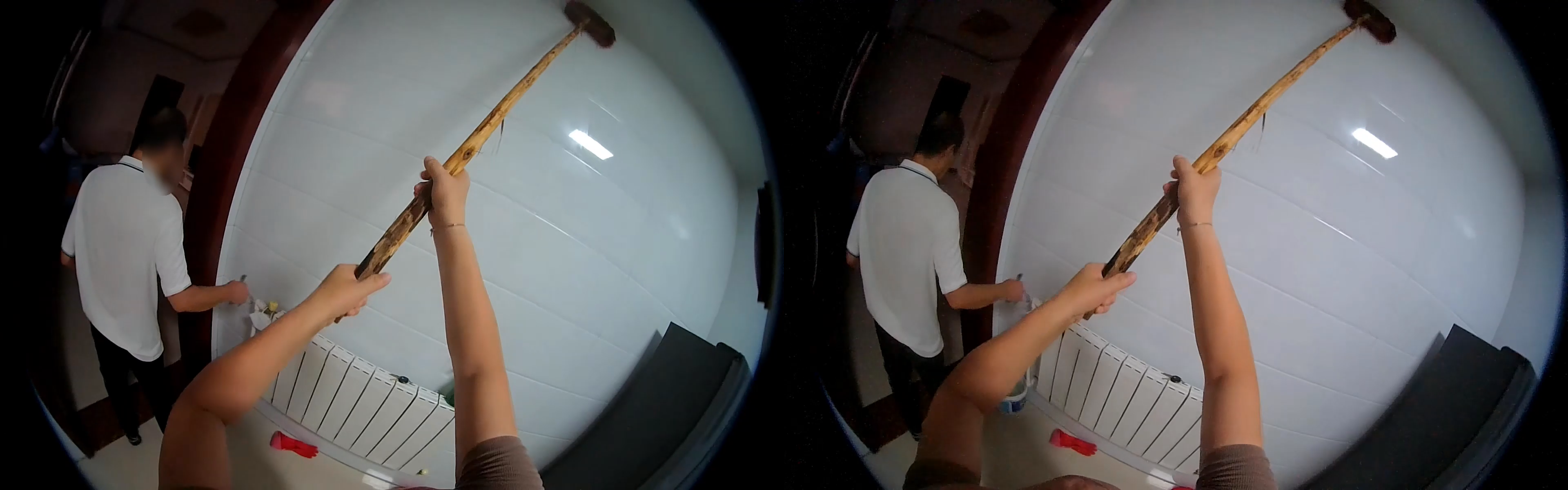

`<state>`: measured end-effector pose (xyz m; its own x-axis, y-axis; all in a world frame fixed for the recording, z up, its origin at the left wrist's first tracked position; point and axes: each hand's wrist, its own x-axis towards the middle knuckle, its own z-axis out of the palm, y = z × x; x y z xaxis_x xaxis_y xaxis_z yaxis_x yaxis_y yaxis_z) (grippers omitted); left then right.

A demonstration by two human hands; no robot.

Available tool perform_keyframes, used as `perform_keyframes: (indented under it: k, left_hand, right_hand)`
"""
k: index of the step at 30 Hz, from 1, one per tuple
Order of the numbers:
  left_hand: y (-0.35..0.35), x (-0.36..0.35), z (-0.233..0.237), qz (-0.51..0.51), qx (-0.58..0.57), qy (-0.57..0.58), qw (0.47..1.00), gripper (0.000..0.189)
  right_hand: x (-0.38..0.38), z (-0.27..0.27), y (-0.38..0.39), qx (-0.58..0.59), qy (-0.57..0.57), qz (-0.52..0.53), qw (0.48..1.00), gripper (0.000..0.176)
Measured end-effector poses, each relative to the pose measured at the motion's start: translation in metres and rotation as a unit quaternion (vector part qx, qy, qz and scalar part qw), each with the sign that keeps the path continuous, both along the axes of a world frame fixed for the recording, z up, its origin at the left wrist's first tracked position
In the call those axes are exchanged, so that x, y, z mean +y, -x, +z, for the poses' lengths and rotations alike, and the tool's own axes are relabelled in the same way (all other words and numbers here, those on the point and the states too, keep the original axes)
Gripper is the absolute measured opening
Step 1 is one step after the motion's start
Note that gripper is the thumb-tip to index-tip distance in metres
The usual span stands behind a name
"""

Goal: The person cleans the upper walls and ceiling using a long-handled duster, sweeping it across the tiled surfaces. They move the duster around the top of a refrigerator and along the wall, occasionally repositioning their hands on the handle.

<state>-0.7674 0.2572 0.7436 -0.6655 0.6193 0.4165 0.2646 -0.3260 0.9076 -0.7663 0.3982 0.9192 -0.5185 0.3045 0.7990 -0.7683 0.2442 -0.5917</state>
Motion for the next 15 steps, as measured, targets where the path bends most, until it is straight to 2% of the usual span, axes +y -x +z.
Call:
perform_keyframes:
  k: [3, 10, 15]
  left_hand:
    - [0.017, -0.004, 0.013, 0.045, 0.016, -0.011, 0.999, 0.036]
    - [0.021, -0.005, 0.019, 0.136, 0.04, 0.036, 0.989, 0.031]
    - [0.001, 0.001, 0.018, 0.159, 0.018, 0.029, 0.987, 0.032]
  right_hand:
    - [-0.009, 0.016, 0.006, 0.003, -0.006, -0.076, 0.997, 0.016]
    - [-0.004, 0.015, 0.023, 0.016, -0.017, -0.034, 0.999, 0.016]
    - [-0.006, 0.019, 0.012, -0.003, -0.009, -0.028, 1.0, 0.016]
